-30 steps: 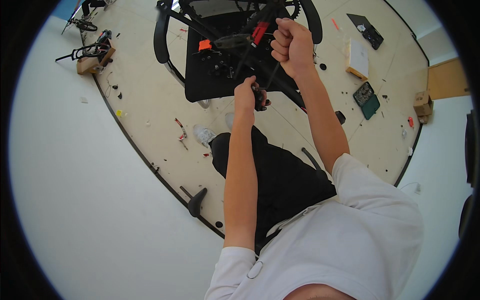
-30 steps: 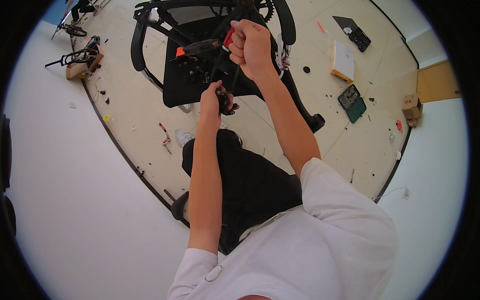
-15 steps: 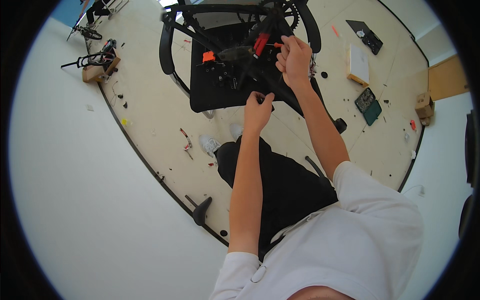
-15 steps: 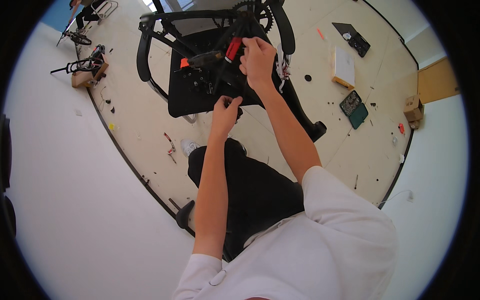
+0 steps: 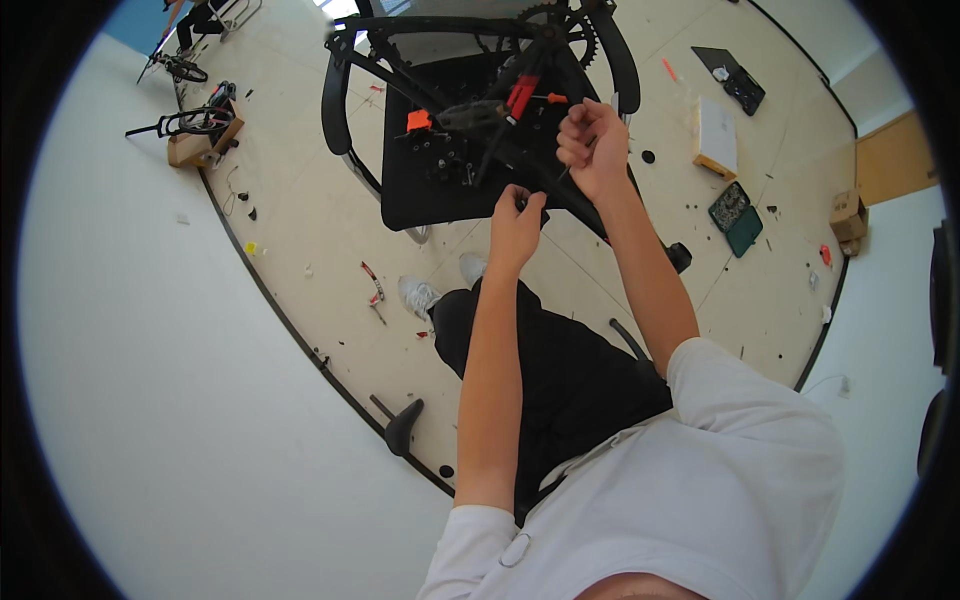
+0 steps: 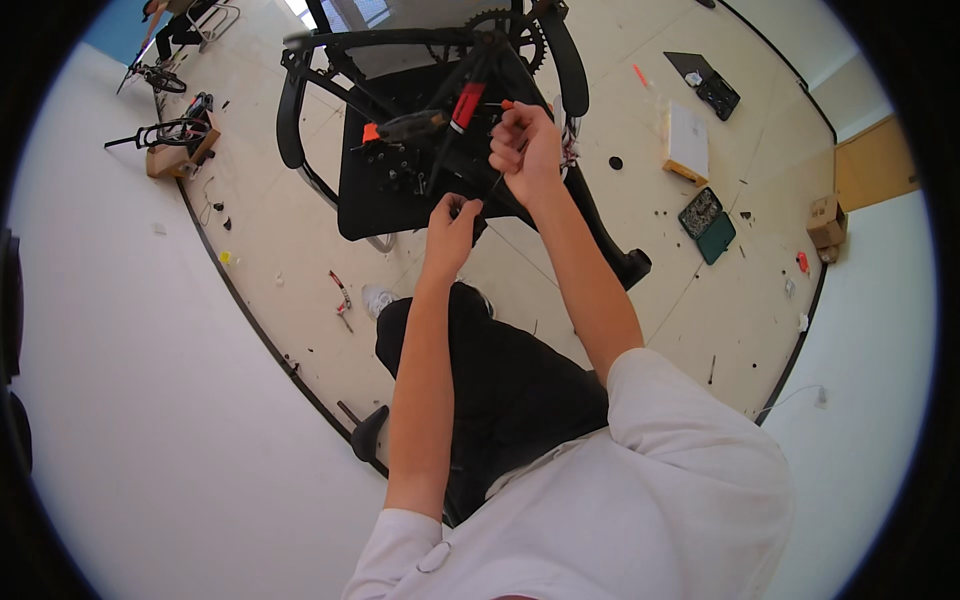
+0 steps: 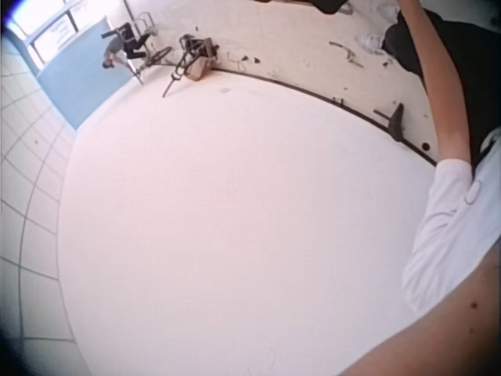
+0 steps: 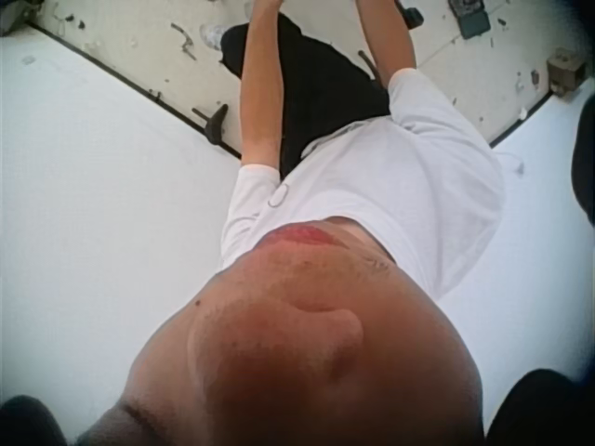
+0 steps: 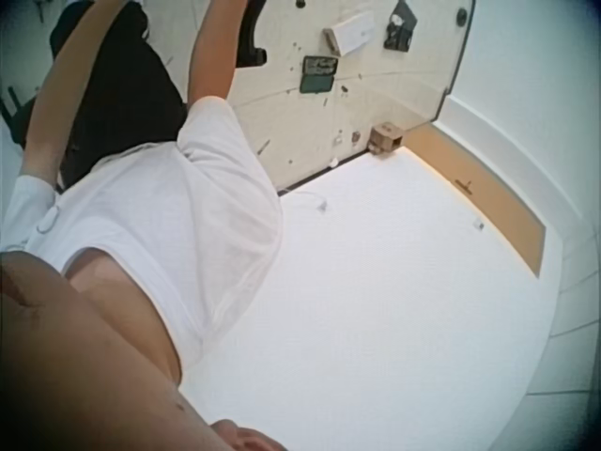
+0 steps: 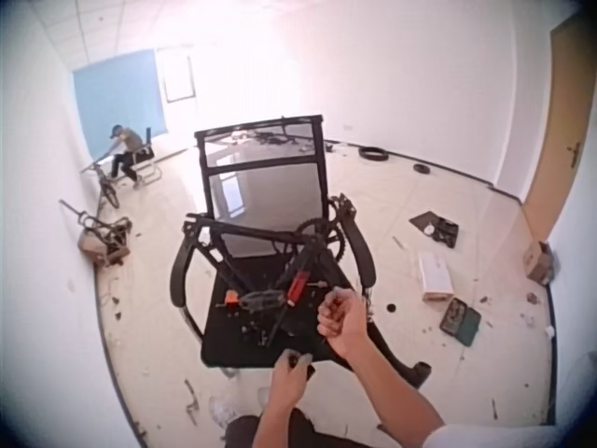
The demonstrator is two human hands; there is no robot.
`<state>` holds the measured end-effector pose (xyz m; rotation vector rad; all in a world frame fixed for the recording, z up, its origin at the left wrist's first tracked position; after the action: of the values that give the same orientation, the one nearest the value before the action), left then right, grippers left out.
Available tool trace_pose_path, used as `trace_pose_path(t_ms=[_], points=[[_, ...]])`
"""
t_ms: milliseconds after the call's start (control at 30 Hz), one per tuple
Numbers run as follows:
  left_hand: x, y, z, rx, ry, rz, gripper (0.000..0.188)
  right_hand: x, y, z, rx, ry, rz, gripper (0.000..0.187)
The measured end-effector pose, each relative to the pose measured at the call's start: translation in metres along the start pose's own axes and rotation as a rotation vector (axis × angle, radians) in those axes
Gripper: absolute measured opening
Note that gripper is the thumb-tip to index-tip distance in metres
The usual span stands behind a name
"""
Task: The person assembles a bicycle frame by attaching and tightening components using a screwdriver and pliers. They repeatedly adjust and secure parts on the frame, which is positioned on an office chair, while tools and parts are scattered on the floor.
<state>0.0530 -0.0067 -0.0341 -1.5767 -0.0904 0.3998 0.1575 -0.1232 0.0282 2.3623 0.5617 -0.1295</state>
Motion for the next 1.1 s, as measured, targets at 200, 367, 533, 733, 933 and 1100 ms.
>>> trace_pose_path(t_ms=[200, 367, 533, 733, 933, 1100], points=[[0.002, 0.012, -0.001, -0.201, -0.008, 0.105, 0.016, -0.027, -0.038, -0.002, -0.074, 0.194, -0.086, 0.052], [-0.002, 0.010, 0.001, -0.022, 0.008, 0.081, 0.017, -0.029, -0.043, 0.001, -0.255, 0.107, -0.071, 0.056], [-0.013, -0.010, -0.002, 0.196, 0.048, -0.023, 0.022, -0.023, -0.041, 0.009, -0.324, 0.147, -0.244, 0.054], [-0.022, -0.010, -0.011, 0.259, 0.176, -0.055, 0.030, -0.017, -0.065, 0.026, -0.240, 0.001, -0.330, 0.052], [-0.024, -0.022, -0.015, 0.332, 0.158, -0.105, 0.033, -0.007, -0.063, 0.054, -0.056, -0.219, -0.161, 0.049], [-0.024, -0.020, -0.015, 0.492, 0.212, -0.227, 0.024, -0.008, -0.067, 0.057, -0.053, -0.207, -0.198, 0.047]])
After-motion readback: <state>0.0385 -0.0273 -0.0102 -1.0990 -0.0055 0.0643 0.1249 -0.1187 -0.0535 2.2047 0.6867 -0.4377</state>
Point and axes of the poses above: each hand's wrist, its own x-axis towards the middle knuckle, its own z-axis out of the back of the hand, y = z × x, the point moved 4 cm from there along x, towards the middle knuckle, and after that the axes turned 3 degrees about -x, right-handed, at the moved point
